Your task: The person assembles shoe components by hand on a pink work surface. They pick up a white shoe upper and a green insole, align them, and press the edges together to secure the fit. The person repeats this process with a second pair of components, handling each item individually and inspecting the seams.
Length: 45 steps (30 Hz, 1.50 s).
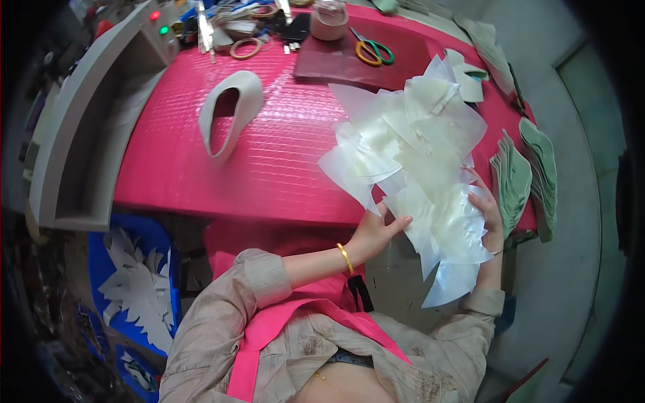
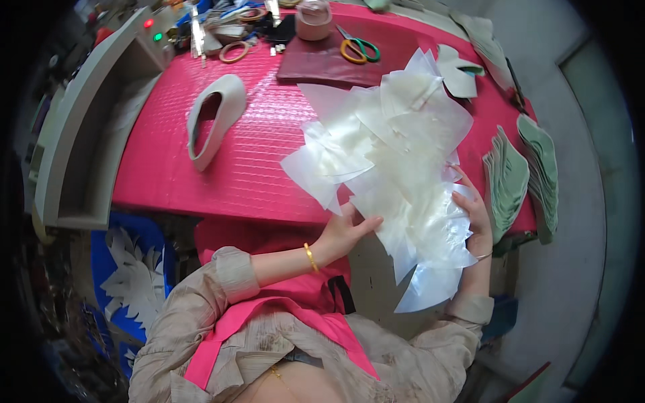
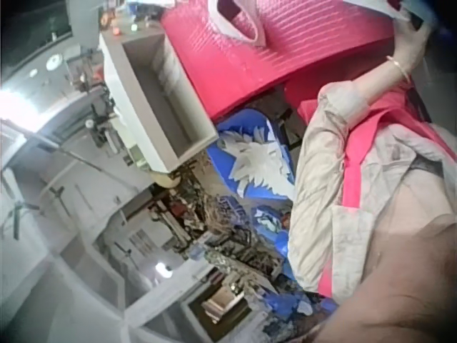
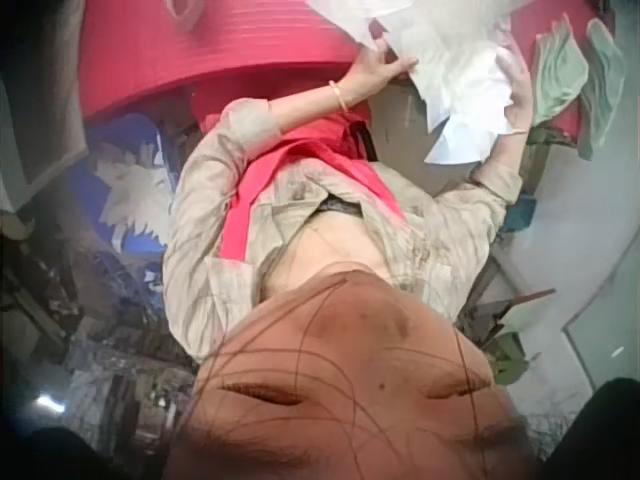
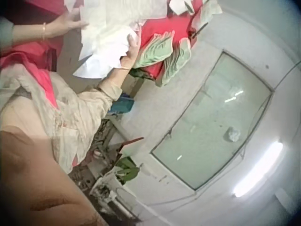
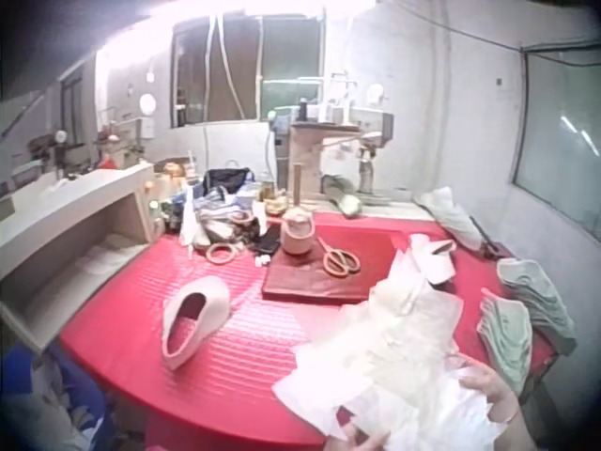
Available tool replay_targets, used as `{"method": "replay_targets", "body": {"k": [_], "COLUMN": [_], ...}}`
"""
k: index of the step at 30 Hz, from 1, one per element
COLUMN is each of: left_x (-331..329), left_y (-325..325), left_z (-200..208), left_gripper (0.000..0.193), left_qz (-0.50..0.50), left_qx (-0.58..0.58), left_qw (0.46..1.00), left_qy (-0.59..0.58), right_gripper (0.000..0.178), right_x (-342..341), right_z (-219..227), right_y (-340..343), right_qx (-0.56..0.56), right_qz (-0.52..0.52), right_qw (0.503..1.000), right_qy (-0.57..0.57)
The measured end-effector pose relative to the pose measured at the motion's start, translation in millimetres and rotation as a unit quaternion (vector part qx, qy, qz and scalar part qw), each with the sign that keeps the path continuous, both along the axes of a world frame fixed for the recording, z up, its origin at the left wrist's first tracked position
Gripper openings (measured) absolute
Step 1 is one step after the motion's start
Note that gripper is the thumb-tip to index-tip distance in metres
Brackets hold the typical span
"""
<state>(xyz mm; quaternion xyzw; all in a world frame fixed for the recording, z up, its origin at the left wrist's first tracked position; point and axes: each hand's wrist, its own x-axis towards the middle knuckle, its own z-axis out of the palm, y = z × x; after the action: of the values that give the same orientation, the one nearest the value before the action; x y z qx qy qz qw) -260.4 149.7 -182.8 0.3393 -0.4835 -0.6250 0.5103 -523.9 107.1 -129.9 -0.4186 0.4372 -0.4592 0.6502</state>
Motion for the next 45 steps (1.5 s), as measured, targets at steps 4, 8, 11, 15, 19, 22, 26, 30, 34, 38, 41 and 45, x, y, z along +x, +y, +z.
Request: {"method": "replay_targets", "body": {"k": [4,8,11,15,19,22,26,30,34,38,41,45], "left_x": [-21,-12,24,71,87,96,104,90,59,19,-6,-26], "left_y": [-13,-4,7,-19,-98,-140,-148,-143,-142,-123,-106,-78], "left_z": [-12,-14,18,81,76,55,28,17,18,24,14,0], "left_gripper": [0.030,0.032,0.029,0.029,0.026,0.025,0.028,0.031,0.028,0.020,0.022,0.031], "left_qz": [-0.071,-0.293,-0.542,-0.507,-0.292,-0.117,-0.073,0.027,0.023,-0.108,-0.222,-0.273], "left_qx": [0.121,0.093,-0.074,-0.098,0.018,-0.006,-0.071,-0.264,-0.387,-0.412,-0.440,-0.470], "left_qw": [0.985,0.913,0.776,0.840,0.927,0.948,0.925,0.821,0.787,0.786,0.735,0.718], "left_qy": [-0.103,-0.268,-0.313,-0.168,-0.233,-0.296,-0.366,-0.506,-0.480,-0.448,-0.466,-0.434], "right_gripper": [0.065,0.054,0.048,0.045,0.036,0.032,0.027,0.023,0.021,0.021,0.020,0.021], "right_x": [-42,-71,-74,-58,-30,-2,31,38,23,14,10,9], "right_z": [-14,-26,-30,13,77,97,84,73,80,91,81,64], "right_y": [-19,-51,-58,-45,-53,-59,-59,-69,-75,-55,-27,5], "right_qx": [-0.003,-0.014,-0.052,-0.187,-0.095,-0.099,-0.146,-0.153,-0.160,-0.102,-0.026,-0.015], "right_qz": [0.024,0.084,0.098,0.125,0.083,0.087,0.128,0.143,0.063,0.070,0.102,0.103], "right_qw": [0.996,0.961,0.925,0.757,0.822,0.844,0.834,0.807,0.837,0.819,0.804,0.758], "right_qy": [0.088,0.264,0.364,0.614,0.555,0.521,0.516,0.552,0.520,0.561,0.586,0.643]}}
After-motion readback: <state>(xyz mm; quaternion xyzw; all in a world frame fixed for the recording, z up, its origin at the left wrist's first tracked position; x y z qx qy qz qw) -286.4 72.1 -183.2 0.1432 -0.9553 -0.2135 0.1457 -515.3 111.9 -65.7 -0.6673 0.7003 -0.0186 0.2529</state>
